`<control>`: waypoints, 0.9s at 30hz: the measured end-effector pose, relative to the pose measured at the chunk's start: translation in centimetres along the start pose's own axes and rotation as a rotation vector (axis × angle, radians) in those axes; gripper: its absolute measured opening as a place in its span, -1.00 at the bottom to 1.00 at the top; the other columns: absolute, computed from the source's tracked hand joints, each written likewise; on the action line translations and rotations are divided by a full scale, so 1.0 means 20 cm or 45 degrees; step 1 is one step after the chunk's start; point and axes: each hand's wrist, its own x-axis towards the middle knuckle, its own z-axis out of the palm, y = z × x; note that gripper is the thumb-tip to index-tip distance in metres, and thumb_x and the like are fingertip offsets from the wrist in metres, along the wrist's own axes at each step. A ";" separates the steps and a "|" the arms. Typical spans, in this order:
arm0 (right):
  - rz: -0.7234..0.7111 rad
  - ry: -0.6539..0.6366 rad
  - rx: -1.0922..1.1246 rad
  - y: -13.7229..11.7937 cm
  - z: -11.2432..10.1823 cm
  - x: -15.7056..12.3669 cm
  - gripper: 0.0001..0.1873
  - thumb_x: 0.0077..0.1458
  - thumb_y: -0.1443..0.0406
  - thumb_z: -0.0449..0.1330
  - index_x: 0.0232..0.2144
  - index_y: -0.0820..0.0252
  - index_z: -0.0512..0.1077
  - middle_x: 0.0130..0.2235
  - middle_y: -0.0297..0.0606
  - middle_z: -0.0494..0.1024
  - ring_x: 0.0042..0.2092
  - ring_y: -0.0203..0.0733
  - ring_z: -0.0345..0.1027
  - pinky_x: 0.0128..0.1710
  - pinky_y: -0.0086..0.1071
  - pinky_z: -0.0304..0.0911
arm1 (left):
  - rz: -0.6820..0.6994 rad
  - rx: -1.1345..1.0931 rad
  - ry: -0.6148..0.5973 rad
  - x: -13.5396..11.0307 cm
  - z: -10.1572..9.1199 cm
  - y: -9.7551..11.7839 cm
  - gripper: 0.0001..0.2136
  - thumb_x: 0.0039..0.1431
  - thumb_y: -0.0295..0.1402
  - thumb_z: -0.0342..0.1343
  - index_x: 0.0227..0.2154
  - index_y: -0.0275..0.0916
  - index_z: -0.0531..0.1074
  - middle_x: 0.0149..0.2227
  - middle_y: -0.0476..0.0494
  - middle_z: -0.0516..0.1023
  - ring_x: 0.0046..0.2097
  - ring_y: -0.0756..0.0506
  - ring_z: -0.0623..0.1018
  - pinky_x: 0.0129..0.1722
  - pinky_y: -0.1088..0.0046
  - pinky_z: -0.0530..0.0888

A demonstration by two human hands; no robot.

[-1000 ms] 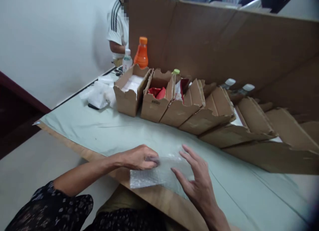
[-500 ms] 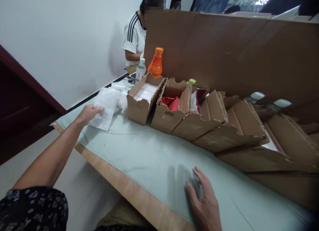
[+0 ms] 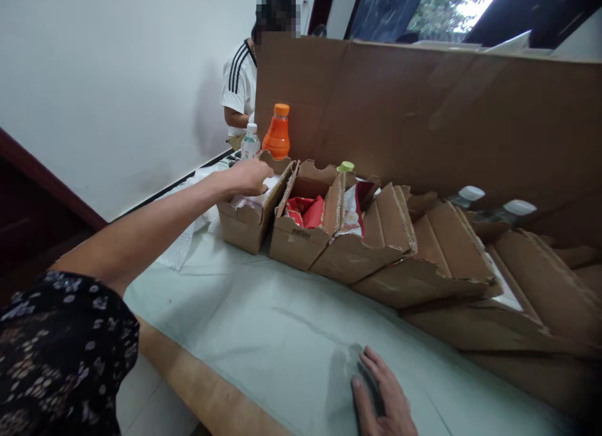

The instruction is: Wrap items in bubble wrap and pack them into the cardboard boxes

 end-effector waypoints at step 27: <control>-0.047 0.094 0.129 -0.04 0.06 0.02 -0.58 0.34 0.02 0.04 -0.14 0.13 0.58 0.08 -0.02 0.60 0.02 0.14 0.52 -0.05 0.07 0.37 | -0.739 0.085 -0.092 -0.95 0.09 -0.43 -0.26 0.04 -0.13 0.24 0.29 -0.33 0.33 0.37 -0.52 0.29 0.35 -0.51 0.32 0.25 -0.10 0.30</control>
